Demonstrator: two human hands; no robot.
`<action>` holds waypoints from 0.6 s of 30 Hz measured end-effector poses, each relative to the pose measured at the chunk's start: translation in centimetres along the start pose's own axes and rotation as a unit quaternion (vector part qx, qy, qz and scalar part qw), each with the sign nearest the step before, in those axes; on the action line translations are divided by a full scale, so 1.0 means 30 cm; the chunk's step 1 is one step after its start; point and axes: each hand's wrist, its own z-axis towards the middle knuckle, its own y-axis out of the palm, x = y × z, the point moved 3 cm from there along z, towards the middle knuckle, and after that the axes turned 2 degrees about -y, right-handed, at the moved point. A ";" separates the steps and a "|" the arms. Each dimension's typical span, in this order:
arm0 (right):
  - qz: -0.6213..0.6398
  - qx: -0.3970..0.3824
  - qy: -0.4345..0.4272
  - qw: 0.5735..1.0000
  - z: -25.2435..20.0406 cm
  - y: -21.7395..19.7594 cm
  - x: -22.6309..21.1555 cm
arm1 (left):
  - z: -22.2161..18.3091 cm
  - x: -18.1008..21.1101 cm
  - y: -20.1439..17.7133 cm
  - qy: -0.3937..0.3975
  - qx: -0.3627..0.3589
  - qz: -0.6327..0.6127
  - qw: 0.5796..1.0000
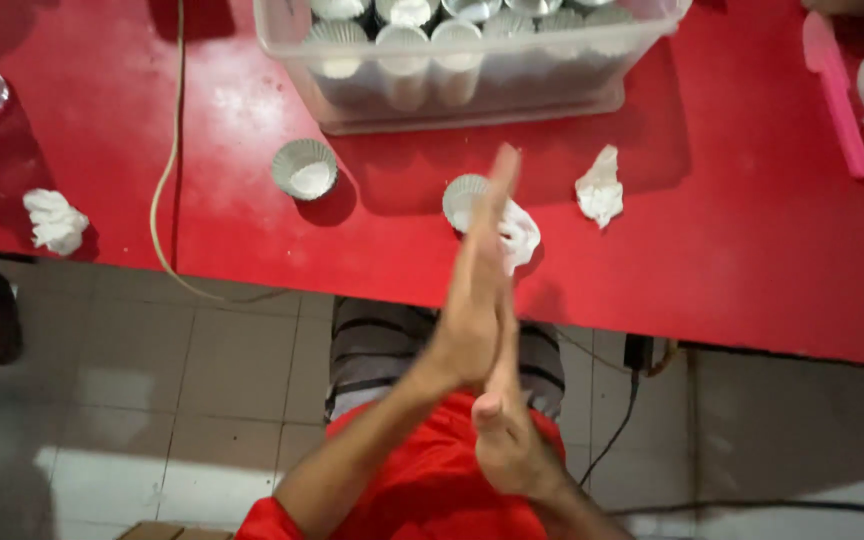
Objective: Cleaning small metal cupcake molds with a paper towel.
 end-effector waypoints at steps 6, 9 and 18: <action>-0.047 0.116 -0.075 0.989 0.102 -0.143 -0.046 | -0.092 -0.057 0.003 0.033 -0.111 0.220 0.969; 0.030 0.115 -0.092 0.989 0.068 -0.144 -0.021 | -0.072 -0.075 -0.019 0.046 -0.180 0.337 0.923; 0.008 0.103 -0.090 0.991 0.143 -0.159 -0.069 | -0.183 0.060 0.030 -0.028 -0.038 -0.027 0.999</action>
